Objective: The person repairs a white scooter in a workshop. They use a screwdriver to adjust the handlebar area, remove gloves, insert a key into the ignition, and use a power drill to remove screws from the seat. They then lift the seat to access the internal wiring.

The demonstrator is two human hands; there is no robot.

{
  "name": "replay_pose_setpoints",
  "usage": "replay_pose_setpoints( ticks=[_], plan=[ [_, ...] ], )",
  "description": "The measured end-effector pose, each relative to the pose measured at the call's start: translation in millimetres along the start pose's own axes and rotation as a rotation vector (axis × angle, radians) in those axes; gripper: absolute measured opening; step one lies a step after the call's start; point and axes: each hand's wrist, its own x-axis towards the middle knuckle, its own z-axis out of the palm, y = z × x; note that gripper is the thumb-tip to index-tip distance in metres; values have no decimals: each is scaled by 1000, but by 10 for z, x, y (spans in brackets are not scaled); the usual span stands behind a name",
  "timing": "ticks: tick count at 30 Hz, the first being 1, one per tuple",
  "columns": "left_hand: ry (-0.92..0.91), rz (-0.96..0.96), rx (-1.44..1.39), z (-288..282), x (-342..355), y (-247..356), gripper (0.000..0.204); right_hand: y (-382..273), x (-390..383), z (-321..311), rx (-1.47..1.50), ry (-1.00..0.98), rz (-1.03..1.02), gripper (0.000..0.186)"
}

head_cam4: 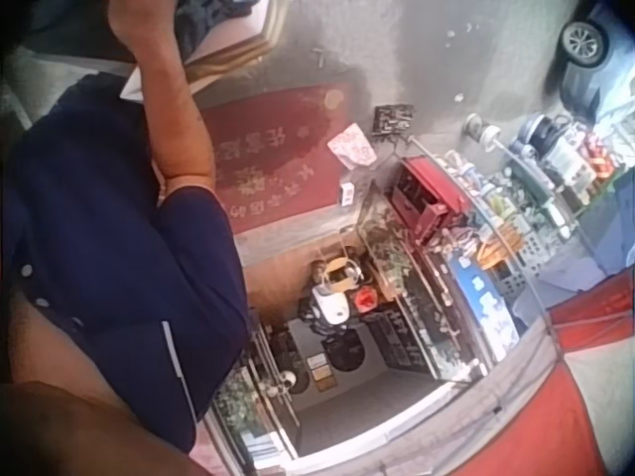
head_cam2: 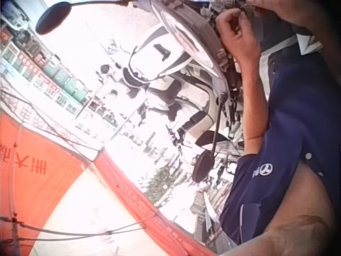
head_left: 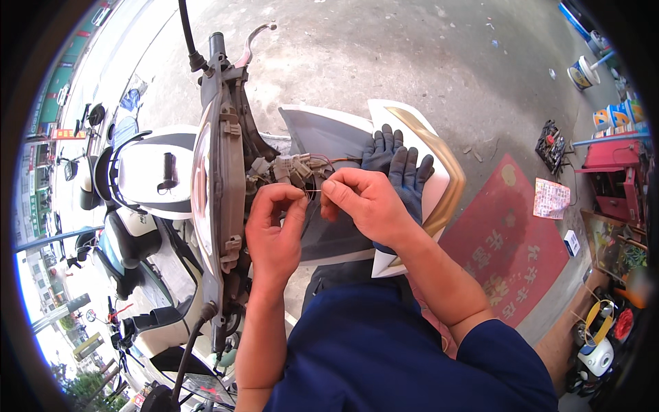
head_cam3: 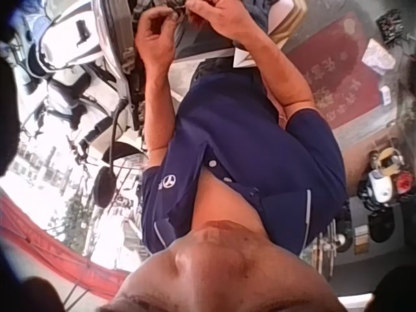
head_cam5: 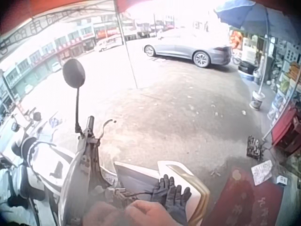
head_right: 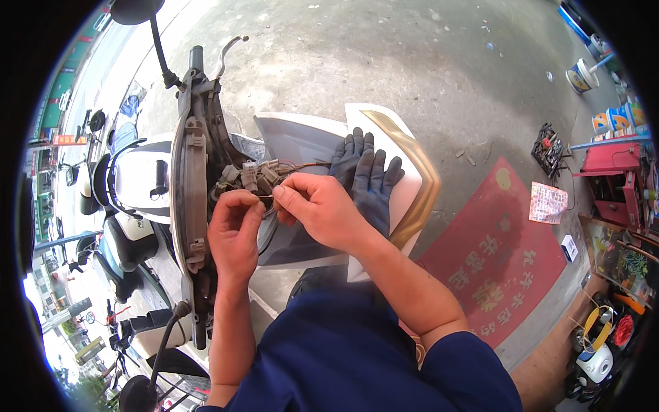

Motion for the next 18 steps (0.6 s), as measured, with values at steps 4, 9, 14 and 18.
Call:
replay_pose_setpoints(
  ticks=[4, 9, 14, 18],
  plan=[
    [94, 173, 411, 8, 83, -20, 33, 57, 103, 2, 40, 101, -62, 17],
    [91, 247, 743, 89, 299, 10, 48, 321, 327, 81, -25, 225, -105, 15],
    [45, 305, 911, 92, 356, -87, 40, 394, 445, 218, -98, 304, -85, 17],
    [100, 298, 907, 90, 373, -143, 30, 373, 440, 264, -103, 321, -99, 17]
  ],
)
